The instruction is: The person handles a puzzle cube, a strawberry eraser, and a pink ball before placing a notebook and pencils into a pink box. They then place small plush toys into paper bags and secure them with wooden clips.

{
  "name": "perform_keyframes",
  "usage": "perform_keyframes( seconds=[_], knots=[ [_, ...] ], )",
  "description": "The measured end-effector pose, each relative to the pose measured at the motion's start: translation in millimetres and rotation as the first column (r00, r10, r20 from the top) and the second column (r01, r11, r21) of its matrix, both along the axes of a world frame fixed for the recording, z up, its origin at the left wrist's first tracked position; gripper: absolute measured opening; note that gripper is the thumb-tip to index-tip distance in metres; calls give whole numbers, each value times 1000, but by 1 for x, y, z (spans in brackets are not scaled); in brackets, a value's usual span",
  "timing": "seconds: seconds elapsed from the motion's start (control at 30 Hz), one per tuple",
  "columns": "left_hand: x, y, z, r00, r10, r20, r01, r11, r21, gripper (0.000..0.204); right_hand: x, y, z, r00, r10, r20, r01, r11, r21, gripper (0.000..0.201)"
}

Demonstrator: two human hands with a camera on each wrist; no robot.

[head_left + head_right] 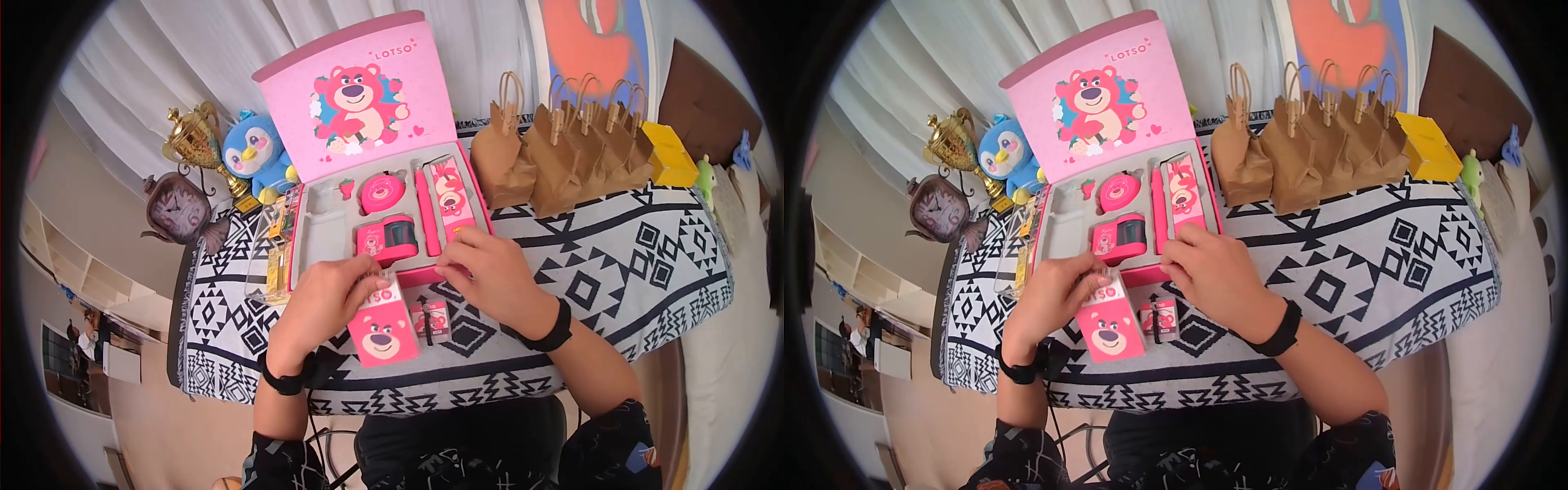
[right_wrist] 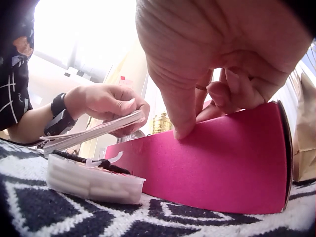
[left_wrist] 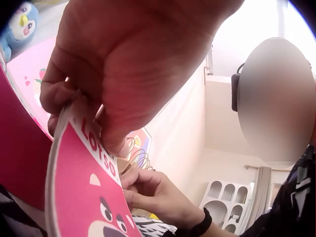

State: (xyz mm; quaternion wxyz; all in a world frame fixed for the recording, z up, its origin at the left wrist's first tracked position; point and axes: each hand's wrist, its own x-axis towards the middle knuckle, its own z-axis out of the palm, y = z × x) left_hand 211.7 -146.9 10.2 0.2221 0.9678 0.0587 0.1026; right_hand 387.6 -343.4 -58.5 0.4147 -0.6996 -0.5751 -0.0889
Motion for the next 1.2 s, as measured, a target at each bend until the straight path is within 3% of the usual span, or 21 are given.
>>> perform_keyframes(
  seconds=[0.2, 0.27, 0.47, 0.63, 0.73, 0.87, 0.93, 1.0, 1.03, 1.2],
  knots=[
    [-14, -8, 4, 996, -67, -66, 73, 993, 95, 23, 1, 0, -1, 1000, -5, 5, 5, 1000, 3, 11],
    [-19, -8, 6, 987, -47, -155, 64, 992, 111, 27, 1, 0, -2, 1000, -2, 10, 2, 1000, 10, 11],
    [-19, -19, 16, 994, -58, -89, 76, 974, 216, 32, 1, 1, -5, 998, -43, 34, 44, 999, -12, 11],
    [-11, -22, 31, 994, -67, -89, 72, 996, 46, 39, 1, 0, -5, 999, -31, 27, 32, 999, -22, 11],
    [5, -2, 25, 993, -105, 57, 101, 992, 80, 42, 0, 1, -3, 999, -12, 40, 13, 1000, -15, 11],
    [31, 23, 12, 991, -108, 77, 98, 988, 122, 56, 1, 2, 0, 1000, -4, 27, 4, 1000, 2, 12],
    [40, 32, -1, 993, -120, 14, 120, 992, 29, 66, 1, 1, 1, 999, -12, 41, 12, 1000, -19, 12],
    [46, 40, -26, 988, -155, -24, 156, 957, 243, 72, 2, 2, 0, 1000, -2, 18, 3, 1000, -9, 12],
    [46, 37, -28, 989, -97, -114, 117, 974, 193, 79, 2, 2, 2, 1000, -5, 13, 5, 1000, -23, 10],
    [43, 38, -24, 995, -43, -90, 57, 985, 165, 81, 2, 3, 2, 1000, 2, -2, -2, 999, -43, 11]
  ],
)
